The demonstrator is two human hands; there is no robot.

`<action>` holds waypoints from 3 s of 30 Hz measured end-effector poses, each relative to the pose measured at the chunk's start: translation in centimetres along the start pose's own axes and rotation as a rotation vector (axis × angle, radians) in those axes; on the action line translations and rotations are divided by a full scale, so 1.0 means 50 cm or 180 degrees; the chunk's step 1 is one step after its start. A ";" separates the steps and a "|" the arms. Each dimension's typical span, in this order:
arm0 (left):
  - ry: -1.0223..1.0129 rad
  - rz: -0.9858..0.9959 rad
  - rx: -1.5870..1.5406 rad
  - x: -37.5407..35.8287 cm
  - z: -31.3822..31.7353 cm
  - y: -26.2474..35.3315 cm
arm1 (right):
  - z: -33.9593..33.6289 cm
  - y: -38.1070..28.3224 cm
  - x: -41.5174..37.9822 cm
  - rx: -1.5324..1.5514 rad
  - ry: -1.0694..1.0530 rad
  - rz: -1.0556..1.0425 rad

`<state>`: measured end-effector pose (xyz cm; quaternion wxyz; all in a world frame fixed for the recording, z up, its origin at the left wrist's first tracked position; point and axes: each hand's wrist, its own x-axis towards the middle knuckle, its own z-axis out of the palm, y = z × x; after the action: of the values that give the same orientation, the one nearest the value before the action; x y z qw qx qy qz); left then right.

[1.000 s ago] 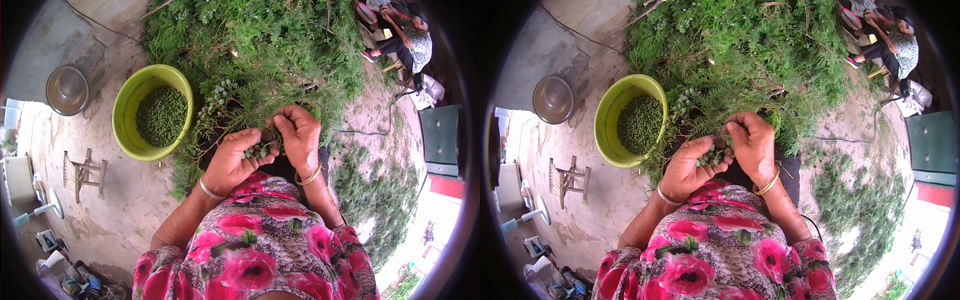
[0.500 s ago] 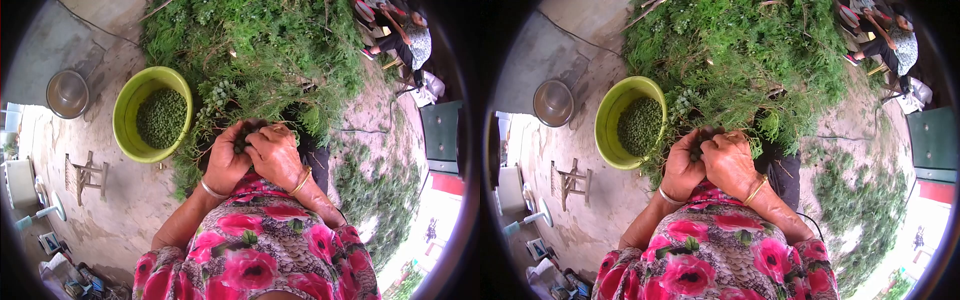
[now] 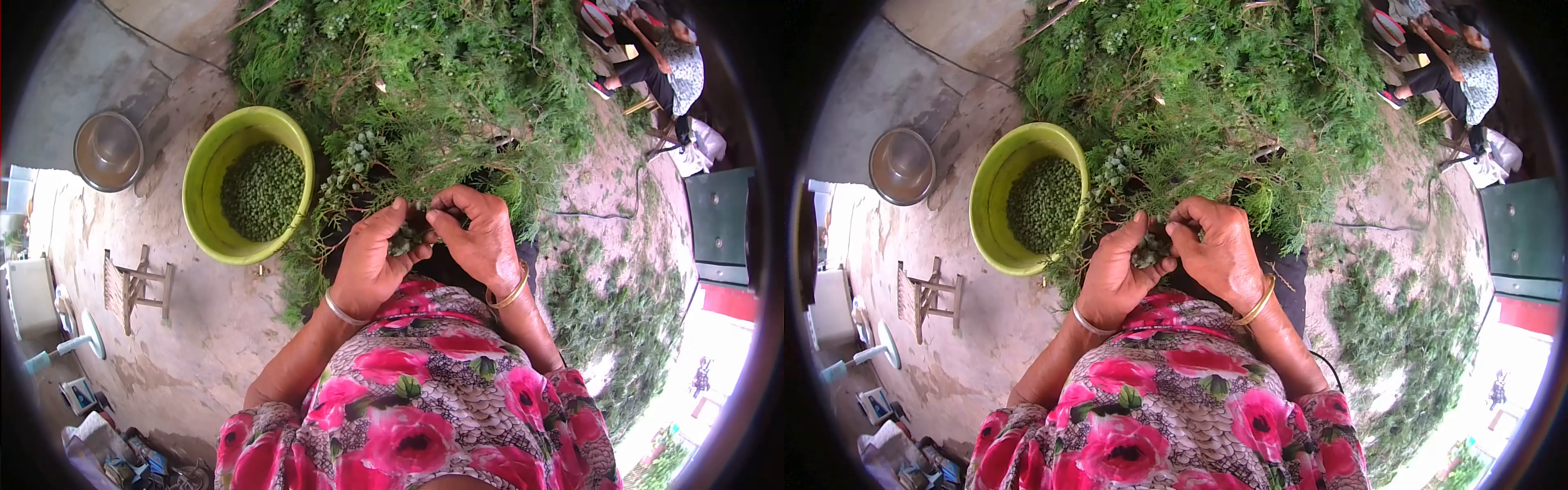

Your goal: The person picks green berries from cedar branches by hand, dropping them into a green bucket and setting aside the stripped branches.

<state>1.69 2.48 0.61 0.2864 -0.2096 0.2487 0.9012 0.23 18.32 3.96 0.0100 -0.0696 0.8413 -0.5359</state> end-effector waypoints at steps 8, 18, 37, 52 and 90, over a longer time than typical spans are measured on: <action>-0.0420 0.0038 0.0947 -0.005 -0.003 0.007 | -0.011 0.001 -0.008 -0.0164 -0.0107 -0.0143; -0.0207 -0.0121 -0.0575 0.008 -0.014 0.000 | -0.061 -0.004 -0.014 -0.1570 0.1249 -0.0983; -0.0342 -0.0141 -0.0083 -0.003 -0.020 -0.014 | 0.014 0.033 -0.029 -0.0907 0.0055 -0.0845; -0.0110 0.0534 0.0854 -0.004 -0.005 -0.021 | 0.030 0.026 -0.030 -0.1194 -0.0116 -0.1044; 0.1039 0.3927 0.5044 -0.081 -0.077 0.224 | 0.013 -0.024 -0.024 0.0011 -0.0187 -0.0549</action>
<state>-1.33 -9.37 3.34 -0.2094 0.0849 0.8750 0.4281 1.58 17.42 4.70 -0.0114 -0.1575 0.8306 -0.5339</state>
